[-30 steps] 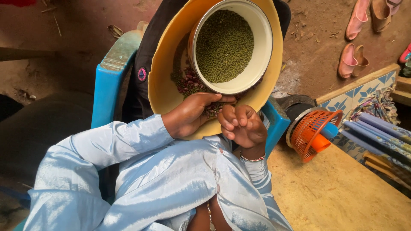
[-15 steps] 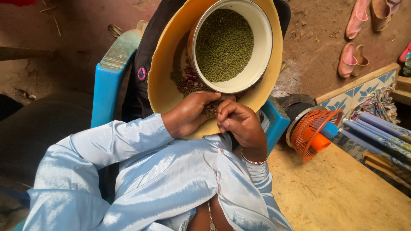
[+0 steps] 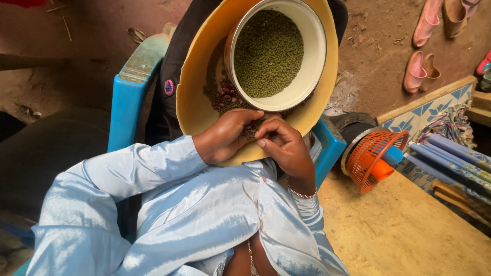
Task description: Manually sorting mung beans by picking out debris and discolored beans from a large bowl.
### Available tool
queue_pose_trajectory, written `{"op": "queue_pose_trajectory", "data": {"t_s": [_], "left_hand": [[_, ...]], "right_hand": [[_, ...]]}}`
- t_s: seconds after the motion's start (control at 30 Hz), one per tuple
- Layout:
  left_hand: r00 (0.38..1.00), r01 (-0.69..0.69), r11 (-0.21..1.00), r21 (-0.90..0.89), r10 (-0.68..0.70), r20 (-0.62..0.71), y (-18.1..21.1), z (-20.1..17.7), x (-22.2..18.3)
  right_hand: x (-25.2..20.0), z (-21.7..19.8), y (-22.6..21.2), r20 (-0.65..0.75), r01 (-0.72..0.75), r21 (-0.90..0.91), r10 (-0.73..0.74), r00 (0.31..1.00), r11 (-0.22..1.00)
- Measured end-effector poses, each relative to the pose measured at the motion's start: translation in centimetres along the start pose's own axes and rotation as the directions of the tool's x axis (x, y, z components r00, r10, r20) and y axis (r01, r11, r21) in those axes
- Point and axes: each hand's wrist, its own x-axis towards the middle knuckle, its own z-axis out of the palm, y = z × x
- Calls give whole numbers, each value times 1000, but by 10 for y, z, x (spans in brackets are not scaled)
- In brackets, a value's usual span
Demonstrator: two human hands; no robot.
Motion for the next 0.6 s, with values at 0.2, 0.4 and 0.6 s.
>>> {"op": "queue_pose_trajectory", "data": {"t_s": [0.2, 0.4, 0.6], "left_hand": [[998, -32, 999, 25, 30, 49, 13, 10, -14], [998, -42, 999, 30, 41, 51, 18, 13, -20], [988, 80, 996, -43, -85, -125, 8, 20, -8]], "right_hand": [[-1, 2, -1, -13, -11, -30, 11, 1000, 999], [-2, 4, -3, -27, -15, -73, 13, 1000, 997], [-2, -2, -6, -111, -31, -268, 1, 994, 963]]}}
